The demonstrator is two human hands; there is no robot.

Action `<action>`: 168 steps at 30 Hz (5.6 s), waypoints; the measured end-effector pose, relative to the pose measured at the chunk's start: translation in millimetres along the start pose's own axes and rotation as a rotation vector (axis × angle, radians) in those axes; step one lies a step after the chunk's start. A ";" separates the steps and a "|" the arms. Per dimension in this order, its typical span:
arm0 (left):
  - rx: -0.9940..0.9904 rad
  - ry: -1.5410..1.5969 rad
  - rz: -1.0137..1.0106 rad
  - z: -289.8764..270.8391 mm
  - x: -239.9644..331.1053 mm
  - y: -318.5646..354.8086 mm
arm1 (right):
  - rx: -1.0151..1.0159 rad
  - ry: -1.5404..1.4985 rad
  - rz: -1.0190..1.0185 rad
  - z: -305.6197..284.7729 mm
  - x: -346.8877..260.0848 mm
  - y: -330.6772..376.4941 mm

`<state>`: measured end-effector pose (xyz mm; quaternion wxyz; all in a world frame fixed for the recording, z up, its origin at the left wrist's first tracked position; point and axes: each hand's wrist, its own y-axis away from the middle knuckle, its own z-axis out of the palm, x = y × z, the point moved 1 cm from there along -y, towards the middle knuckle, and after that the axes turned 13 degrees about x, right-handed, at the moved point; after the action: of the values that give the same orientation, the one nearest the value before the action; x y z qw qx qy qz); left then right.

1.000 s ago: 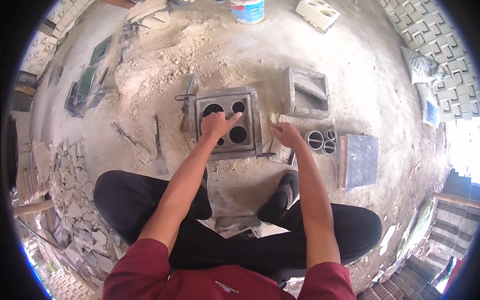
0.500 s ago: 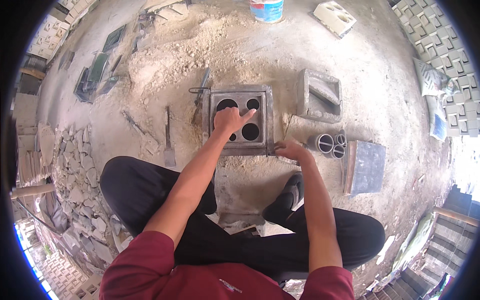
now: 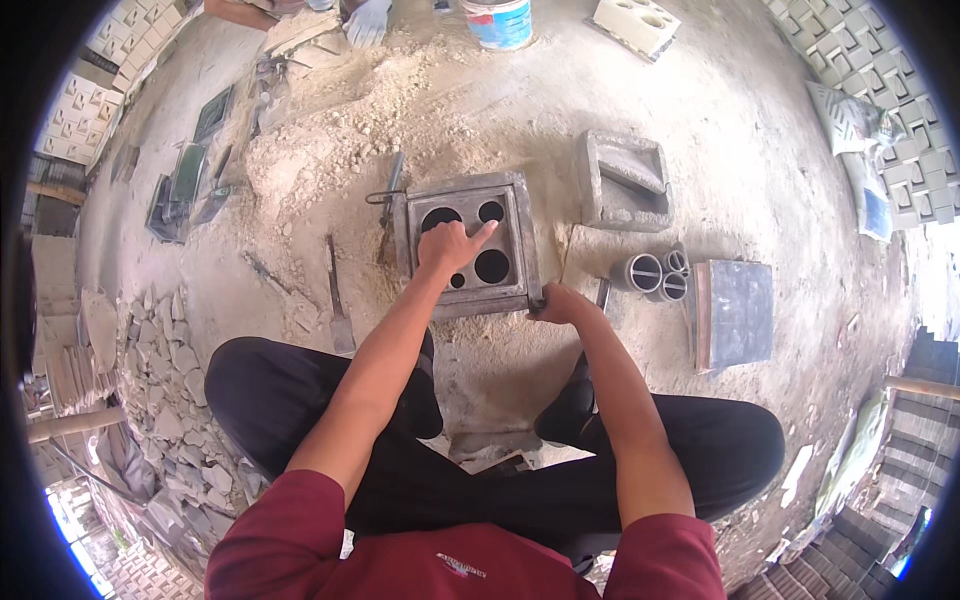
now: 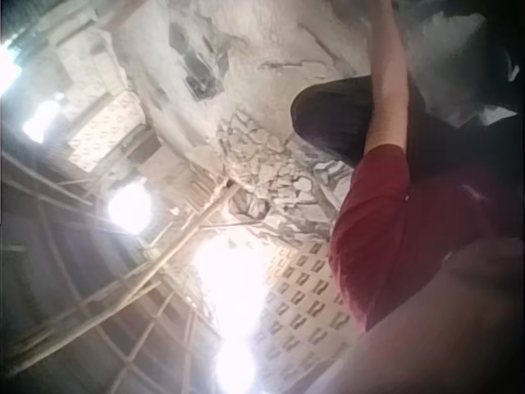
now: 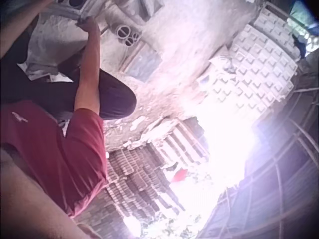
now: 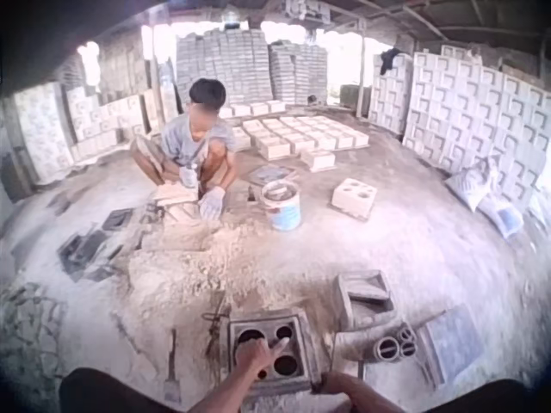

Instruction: The person assembles a metal mold for concrete blocks by fitting a side panel onto a base, securing it with a latch, and then inserting a multi-hole metal template into the mold frame.

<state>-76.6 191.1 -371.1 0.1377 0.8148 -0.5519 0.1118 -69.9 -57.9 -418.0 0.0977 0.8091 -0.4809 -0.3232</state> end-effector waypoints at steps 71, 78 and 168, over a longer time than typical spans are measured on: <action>0.203 0.004 -0.045 17.6 -13.5 1.4 | -0.010 0.026 -0.036 20.8 6.4 -8.1; 0.215 0.100 0.009 30.4 -7.6 -7.0 | -0.055 0.130 -0.056 -71.0 29.6 -32.5; 0.179 0.077 -0.037 1.1 -5.9 4.3 | 0.765 0.474 -0.356 -22.1 -121.6 -72.7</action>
<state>-82.7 194.3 -373.7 0.0875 0.8289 -0.5191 0.1892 -44.2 78.7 -382.9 -0.1568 0.9081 -0.3838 0.0586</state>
